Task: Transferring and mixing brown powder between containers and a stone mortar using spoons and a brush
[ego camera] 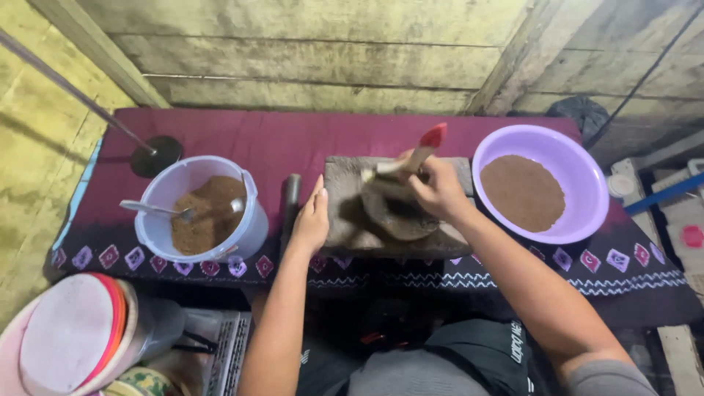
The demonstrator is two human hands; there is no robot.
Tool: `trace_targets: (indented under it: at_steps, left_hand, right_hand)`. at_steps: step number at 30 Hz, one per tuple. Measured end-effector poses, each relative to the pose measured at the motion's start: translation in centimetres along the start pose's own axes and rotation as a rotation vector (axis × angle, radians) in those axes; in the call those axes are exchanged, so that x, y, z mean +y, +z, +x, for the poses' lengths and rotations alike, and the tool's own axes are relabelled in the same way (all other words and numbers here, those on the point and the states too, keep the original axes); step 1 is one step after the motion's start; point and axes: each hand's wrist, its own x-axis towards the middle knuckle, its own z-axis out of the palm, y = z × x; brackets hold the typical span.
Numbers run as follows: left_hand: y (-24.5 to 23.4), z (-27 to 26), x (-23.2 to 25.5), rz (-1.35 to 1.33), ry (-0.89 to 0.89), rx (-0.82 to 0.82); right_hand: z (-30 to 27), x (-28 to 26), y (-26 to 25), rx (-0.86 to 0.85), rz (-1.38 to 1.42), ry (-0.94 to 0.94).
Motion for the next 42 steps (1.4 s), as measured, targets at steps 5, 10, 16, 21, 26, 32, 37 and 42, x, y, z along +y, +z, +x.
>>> trace_targets:
  at_steps: [5,10,16,21,26,32,37,42]
  left_hand:
    - [-0.4,-1.6,0.9,0.014,-0.041,-0.026]
    - [-0.2,-0.7,0.1,-0.022,-0.008,-0.016]
    - [0.1,-0.3,-0.5,-0.037,0.027,-0.001]
    - [-0.1,-0.9,0.8,-0.083,0.035,-0.011]
    - [-0.2,-1.1,1.2,-0.077,0.015,-0.004]
    - [0.2,-0.7,-0.1,-0.007,-0.063,0.021]
    - [0.2,-0.2,0.4,-0.054,-0.234,0.017]
    - [0.6,0.1,-0.7,0.000,-0.066,0.067]
  right_hand:
    - [4.2,-4.1,4.5,0.032,-0.194,-0.204]
    - [-0.4,-7.9,5.2,-0.127,-0.321,-0.277]
    - [1.4,-6.6,1.5,-0.101,-0.483,-0.187]
    - [-0.3,-6.9,4.7,-0.196,-0.487,-0.202]
    - [1.2,-3.6,4.5,-0.132,-0.452,-0.186]
    - [0.0,-10.7,1.2,-0.290,-0.139,-0.069]
    - [-1.0,-10.1,1.9,-0.241,0.186,-0.006]
    - [-0.7,-7.4,0.4,-0.236,-0.069,-0.024]
